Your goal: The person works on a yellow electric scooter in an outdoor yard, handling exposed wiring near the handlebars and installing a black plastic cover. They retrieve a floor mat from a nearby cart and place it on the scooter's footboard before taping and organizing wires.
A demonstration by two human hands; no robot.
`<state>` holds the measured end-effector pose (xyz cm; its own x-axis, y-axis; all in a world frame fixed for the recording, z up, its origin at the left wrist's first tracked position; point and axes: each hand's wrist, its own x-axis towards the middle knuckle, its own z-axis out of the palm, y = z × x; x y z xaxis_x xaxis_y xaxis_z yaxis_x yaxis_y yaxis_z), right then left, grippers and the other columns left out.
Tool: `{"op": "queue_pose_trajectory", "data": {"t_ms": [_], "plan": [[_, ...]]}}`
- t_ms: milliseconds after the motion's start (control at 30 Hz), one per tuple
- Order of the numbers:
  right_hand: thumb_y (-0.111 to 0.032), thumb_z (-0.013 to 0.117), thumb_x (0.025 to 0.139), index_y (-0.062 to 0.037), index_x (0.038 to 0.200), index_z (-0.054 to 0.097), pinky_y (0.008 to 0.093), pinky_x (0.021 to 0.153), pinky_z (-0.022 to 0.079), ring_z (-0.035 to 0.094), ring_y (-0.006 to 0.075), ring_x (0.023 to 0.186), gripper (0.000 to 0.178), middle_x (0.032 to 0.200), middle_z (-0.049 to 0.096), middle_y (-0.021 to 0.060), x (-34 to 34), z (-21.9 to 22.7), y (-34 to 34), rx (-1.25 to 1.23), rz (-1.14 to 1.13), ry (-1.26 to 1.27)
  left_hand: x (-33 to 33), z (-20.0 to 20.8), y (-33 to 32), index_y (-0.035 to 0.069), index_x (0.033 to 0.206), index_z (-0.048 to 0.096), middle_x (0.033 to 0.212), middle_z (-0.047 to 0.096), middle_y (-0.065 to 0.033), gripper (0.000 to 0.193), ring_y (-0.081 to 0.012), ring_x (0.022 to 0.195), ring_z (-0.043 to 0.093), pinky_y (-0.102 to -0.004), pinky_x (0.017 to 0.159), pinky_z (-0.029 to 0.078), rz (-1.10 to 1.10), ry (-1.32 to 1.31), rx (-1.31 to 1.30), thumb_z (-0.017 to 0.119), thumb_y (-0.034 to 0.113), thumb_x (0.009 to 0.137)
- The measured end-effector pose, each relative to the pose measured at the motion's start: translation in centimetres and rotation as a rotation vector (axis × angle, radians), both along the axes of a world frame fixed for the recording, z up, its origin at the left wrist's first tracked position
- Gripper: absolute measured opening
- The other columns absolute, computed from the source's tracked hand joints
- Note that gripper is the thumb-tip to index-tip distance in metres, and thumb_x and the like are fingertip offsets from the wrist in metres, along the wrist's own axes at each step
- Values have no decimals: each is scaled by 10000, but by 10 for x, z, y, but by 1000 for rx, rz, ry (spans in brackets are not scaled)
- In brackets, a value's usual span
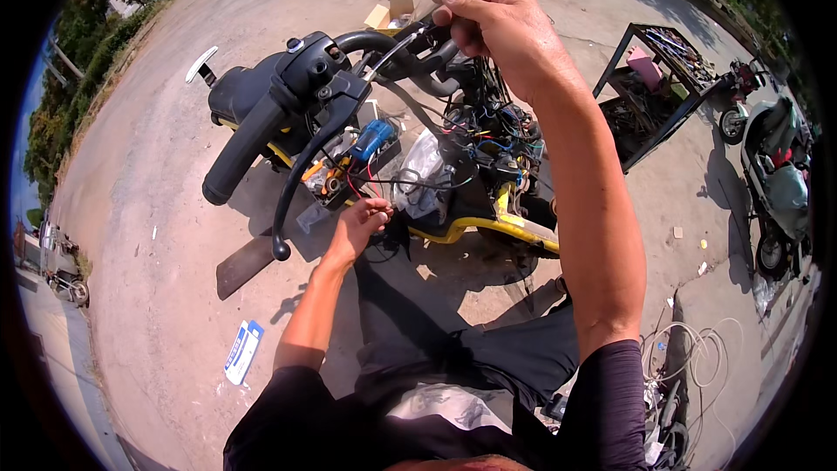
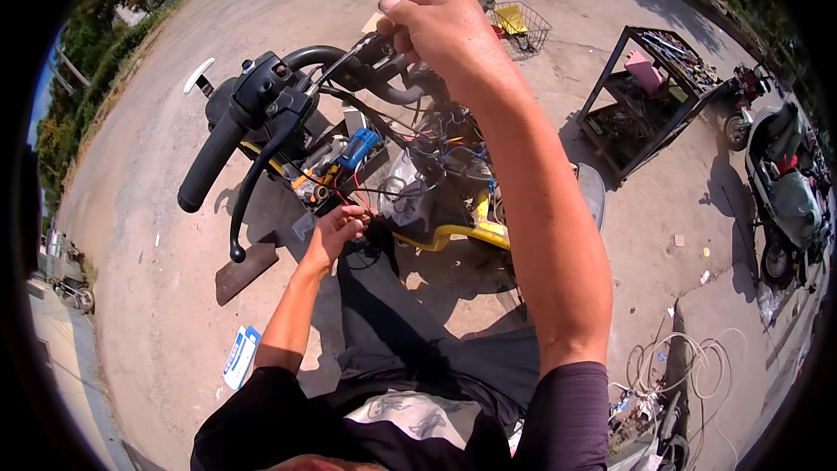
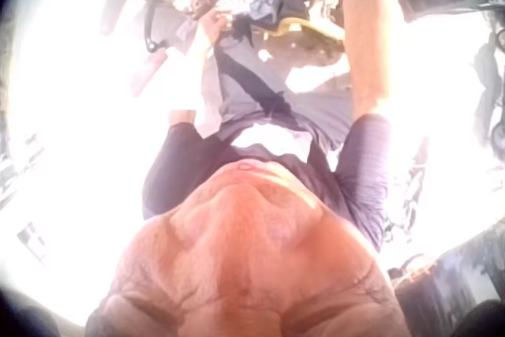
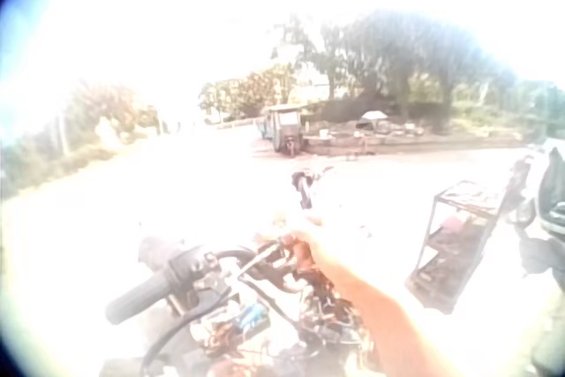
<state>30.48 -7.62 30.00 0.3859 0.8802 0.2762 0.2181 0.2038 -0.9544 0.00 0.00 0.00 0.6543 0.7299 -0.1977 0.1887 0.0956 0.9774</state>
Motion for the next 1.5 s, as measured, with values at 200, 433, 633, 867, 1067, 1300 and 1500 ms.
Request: {"op": "queue_pose_trajectory", "data": {"t_ms": [200,433,633,867,1067,1300,1500], "plan": [[-229,665,1054,5,1238,751,214,627,421,518,48,700,311,924,715,25,12,-21,-47,182,-133,89,0,-1,-1,-20,1244,664,1129,743,-91,259,-148,999,691,-282,845,555,35,-84,-51,669,21,988],[-177,705,1027,47,1225,738,228,663,465,555,64,767,301,935,730,30,28,-120,-126,71,-430,97,25,0,14,-34,1321,645,1208,740,-114,305,-172,1048,716,-285,892,585,37,-170,135,599,22,1024],[-113,700,998,-3,1172,725,377,764,545,710,295,859,207,998,726,153,47,-233,-197,-137,-846,-467,112,35,37,14,1388,606,1276,724,-81,398,-204,1151,687,-327,1025,536,75,-426,196,677,-17,997],[-122,699,988,-23,1225,694,441,810,537,681,372,907,257,996,670,170,47,-318,-221,-220,-813,-471,176,58,74,28,1399,611,1274,703,-79,491,-162,1070,701,-326,906,607,-19,-606,50,781,18,939],[-46,711,883,-80,1106,703,429,830,509,641,317,938,226,1004,660,95,47,-352,-230,-167,-903,-758,207,74,50,59,1241,736,1136,748,-40,320,-129,979,691,-270,824,557,29,-519,49,825,111,938],[-38,717,859,-94,1065,711,420,819,501,640,313,931,214,983,656,81,40,-347,-229,-145,-900,-768,198,78,28,43,1278,696,1208,726,-66,317,-131,987,694,-261,836,569,57,-499,114,780,132,985],[-20,710,838,-92,1077,716,421,811,503,640,312,925,250,981,659,88,43,-352,-231,-136,-899,-777,189,83,20,28,1260,673,1171,725,-74,277,-173,994,708,-311,827,606,178,-713,42,743,75,997]]}}
